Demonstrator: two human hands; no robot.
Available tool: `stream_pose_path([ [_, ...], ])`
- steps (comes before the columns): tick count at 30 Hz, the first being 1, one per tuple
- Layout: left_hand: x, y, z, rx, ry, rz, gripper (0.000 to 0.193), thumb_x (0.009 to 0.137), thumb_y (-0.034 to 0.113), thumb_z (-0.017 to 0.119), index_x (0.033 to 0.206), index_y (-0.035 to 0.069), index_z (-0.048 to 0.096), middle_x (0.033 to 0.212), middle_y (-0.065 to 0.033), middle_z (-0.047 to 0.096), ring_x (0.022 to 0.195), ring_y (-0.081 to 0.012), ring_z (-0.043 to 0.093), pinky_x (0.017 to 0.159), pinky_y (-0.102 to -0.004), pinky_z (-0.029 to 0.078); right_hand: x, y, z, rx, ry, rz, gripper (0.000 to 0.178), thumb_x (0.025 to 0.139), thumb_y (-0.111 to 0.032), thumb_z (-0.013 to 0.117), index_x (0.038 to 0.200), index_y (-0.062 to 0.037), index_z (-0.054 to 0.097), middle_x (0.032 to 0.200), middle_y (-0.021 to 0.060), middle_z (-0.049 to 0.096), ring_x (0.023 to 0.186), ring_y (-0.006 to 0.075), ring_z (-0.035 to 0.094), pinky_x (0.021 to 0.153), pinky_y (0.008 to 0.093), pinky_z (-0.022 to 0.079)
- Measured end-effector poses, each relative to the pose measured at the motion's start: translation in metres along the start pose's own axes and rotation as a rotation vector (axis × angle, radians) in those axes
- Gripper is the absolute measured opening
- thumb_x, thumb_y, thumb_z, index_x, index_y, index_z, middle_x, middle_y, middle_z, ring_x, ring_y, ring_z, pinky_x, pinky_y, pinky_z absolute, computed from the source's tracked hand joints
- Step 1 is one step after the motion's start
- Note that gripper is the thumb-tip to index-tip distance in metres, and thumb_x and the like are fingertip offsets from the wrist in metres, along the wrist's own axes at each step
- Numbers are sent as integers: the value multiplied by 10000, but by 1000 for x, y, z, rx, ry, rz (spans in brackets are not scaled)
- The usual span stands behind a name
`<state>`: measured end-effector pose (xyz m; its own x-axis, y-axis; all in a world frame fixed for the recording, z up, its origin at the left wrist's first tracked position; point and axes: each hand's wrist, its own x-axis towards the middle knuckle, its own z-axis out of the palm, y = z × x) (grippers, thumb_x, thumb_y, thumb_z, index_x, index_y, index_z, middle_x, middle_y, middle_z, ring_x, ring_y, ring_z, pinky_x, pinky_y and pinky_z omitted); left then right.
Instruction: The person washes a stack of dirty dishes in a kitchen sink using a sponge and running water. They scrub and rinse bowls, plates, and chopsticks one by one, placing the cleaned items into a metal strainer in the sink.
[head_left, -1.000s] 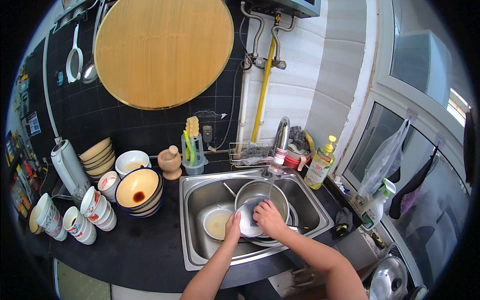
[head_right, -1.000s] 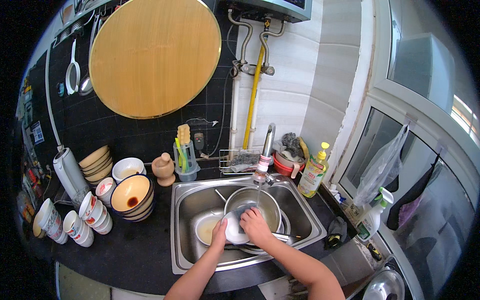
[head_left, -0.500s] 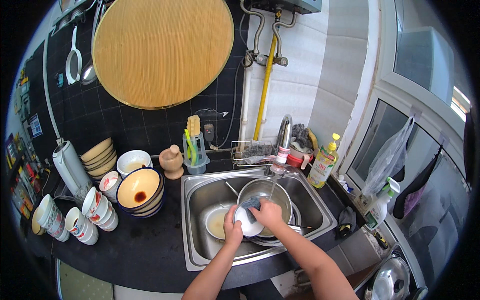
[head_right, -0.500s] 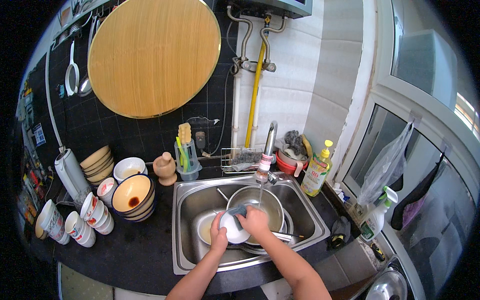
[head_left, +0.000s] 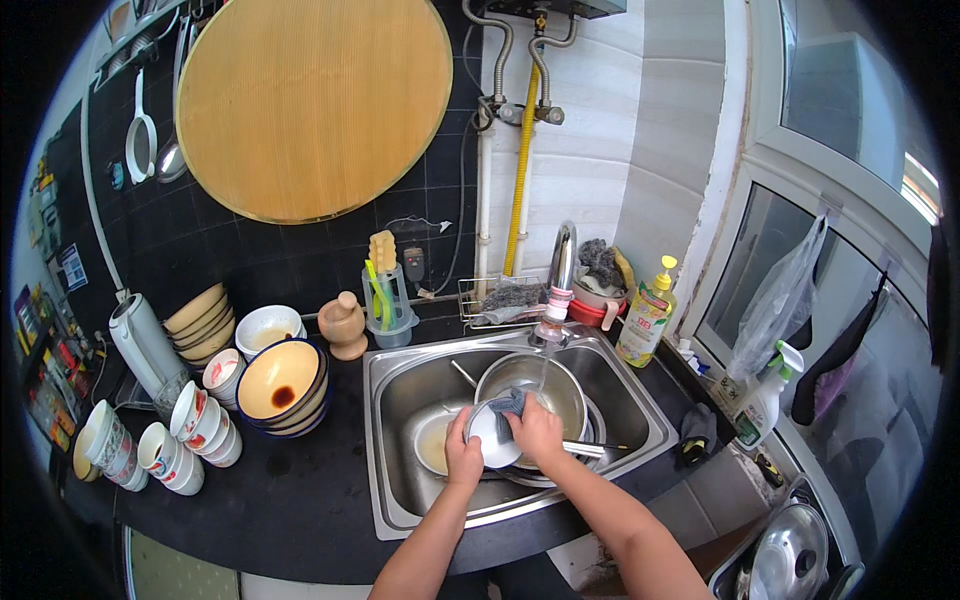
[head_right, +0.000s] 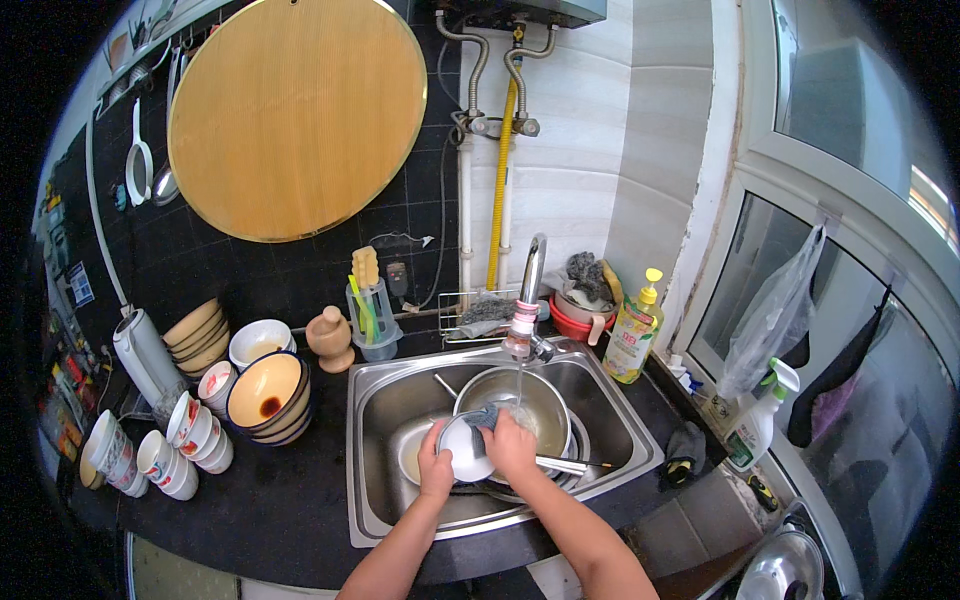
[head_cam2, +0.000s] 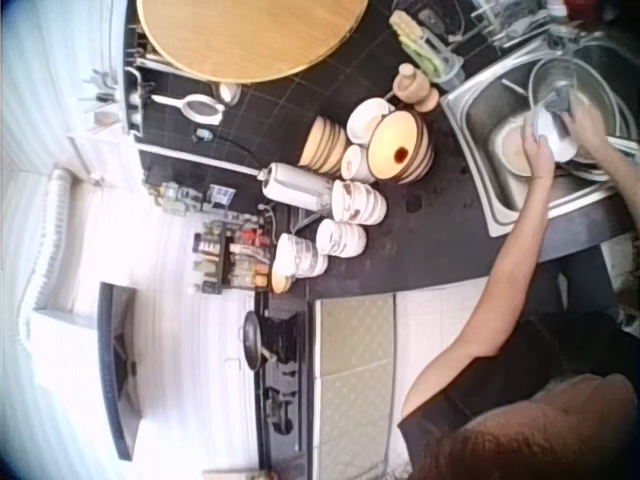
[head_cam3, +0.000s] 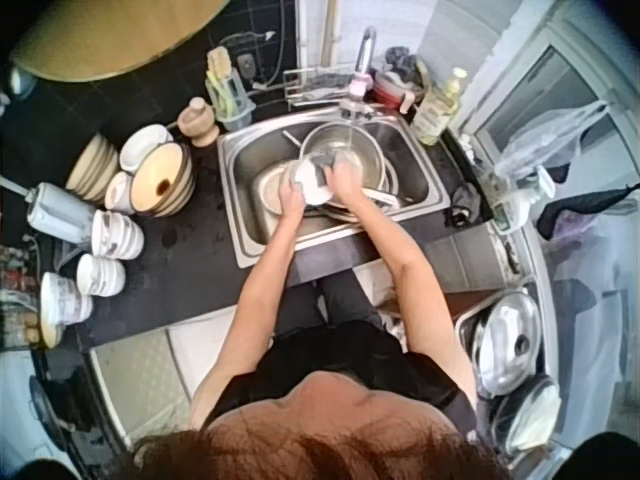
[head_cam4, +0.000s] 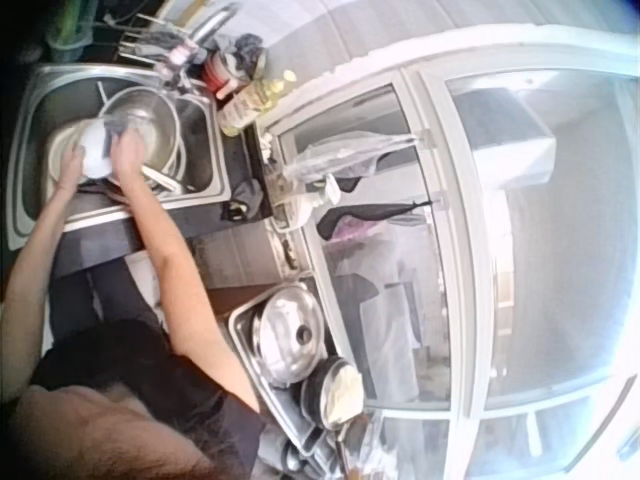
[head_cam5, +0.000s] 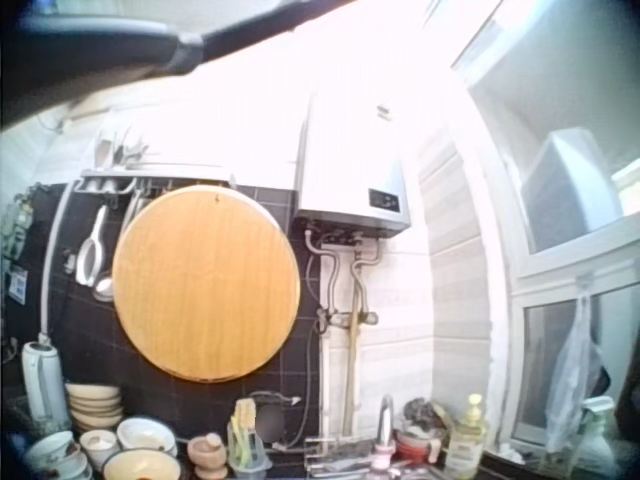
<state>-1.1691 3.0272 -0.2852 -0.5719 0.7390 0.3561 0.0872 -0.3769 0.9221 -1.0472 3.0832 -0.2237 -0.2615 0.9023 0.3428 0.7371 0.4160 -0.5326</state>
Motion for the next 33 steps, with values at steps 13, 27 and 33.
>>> stream_pose_path([
  [13, -7, 10, 7, 26, -70, -74, 661, 632, -47, 406, 1282, -2, 295, 1207, -193, 421, 1155, -286, 402, 991, -320, 288, -5, 8, 14, -71, -6, 105, 352, 830, -248, 575, 992, 42, 461, 747, 198, 617, 611, 311, 629, 518, 384, 495],
  [27, -12, 16, 15, 120, -139, -187, 510, 640, -58, 341, 1137, -13, 446, 1083, -182, 526, 1065, -260, 486, 947, -315, 336, 13, 2, -18, -259, -157, -541, 226, 775, -217, 512, 926, -50, 533, 928, 140, 589, 938, 279, 550, 798, 409, 431],
  [33, -8, 18, 14, -86, 90, -203, 506, 627, -84, 327, 1111, -4, 447, 1032, -169, 534, 985, -254, 515, 909, -310, 366, -14, 16, -20, -367, -238, 0, 419, 765, -412, 562, 837, -1, 598, 797, 177, 606, 818, 311, 578, 661, 405, 482],
])
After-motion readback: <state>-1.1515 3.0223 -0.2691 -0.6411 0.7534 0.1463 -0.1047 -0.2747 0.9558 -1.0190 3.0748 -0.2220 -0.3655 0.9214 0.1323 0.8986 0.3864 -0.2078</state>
